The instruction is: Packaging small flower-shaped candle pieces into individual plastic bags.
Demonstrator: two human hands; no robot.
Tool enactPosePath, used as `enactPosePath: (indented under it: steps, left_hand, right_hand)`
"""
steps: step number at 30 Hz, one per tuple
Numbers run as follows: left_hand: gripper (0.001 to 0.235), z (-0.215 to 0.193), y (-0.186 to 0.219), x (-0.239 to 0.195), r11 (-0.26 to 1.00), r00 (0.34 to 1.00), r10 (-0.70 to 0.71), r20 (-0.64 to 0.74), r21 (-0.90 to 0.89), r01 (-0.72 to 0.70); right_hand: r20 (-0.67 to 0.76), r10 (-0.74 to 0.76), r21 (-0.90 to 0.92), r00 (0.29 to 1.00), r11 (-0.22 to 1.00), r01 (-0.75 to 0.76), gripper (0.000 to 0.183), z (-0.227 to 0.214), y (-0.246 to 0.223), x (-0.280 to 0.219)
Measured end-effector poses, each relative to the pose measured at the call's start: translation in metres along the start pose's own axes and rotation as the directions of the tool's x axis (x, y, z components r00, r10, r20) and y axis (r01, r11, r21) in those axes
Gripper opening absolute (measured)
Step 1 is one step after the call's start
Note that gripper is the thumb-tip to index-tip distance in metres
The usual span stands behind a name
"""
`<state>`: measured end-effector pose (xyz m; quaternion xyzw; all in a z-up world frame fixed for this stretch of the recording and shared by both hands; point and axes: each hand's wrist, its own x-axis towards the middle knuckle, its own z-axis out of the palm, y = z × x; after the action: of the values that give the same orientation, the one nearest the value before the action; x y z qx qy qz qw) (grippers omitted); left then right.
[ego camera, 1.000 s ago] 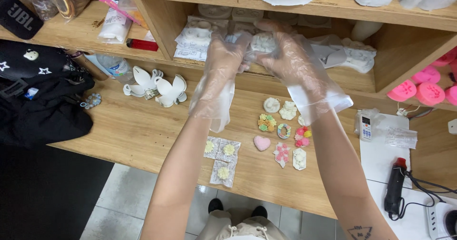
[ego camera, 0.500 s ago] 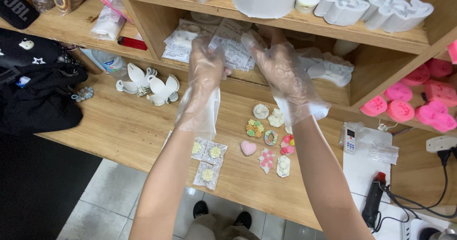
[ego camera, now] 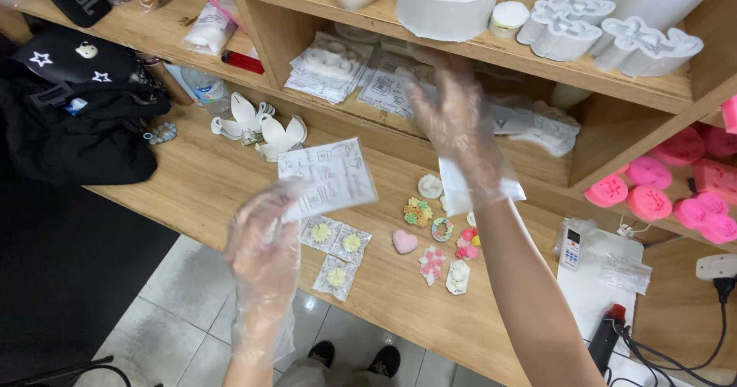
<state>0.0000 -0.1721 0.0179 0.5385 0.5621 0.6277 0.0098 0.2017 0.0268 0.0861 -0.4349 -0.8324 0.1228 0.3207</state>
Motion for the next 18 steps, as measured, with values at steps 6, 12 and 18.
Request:
enactPosePath:
  steps: [6,12,18]
  left_hand:
    - [0.044,-0.002,-0.008,-0.028,0.959,0.957,0.26,0.127,0.083,-0.271]
    - [0.026,-0.009,-0.022,-0.064,0.86,0.839,0.376,0.393,0.188,-0.474]
    - [0.038,-0.021,-0.004,-0.096,0.911,0.826,0.347,0.444,0.051,-0.41]
  right_hand:
    - [-0.167,0.319,0.669,0.933,0.732,-0.131,0.042,-0.02,-0.058,-0.091]
    - [0.36,0.485,0.918,0.797,-0.032,-0.395,0.041,0.029,-0.041,-0.182]
    - [0.113,0.598,0.943,0.793,0.187,-0.275,0.038,0.046,-0.064,-0.214]
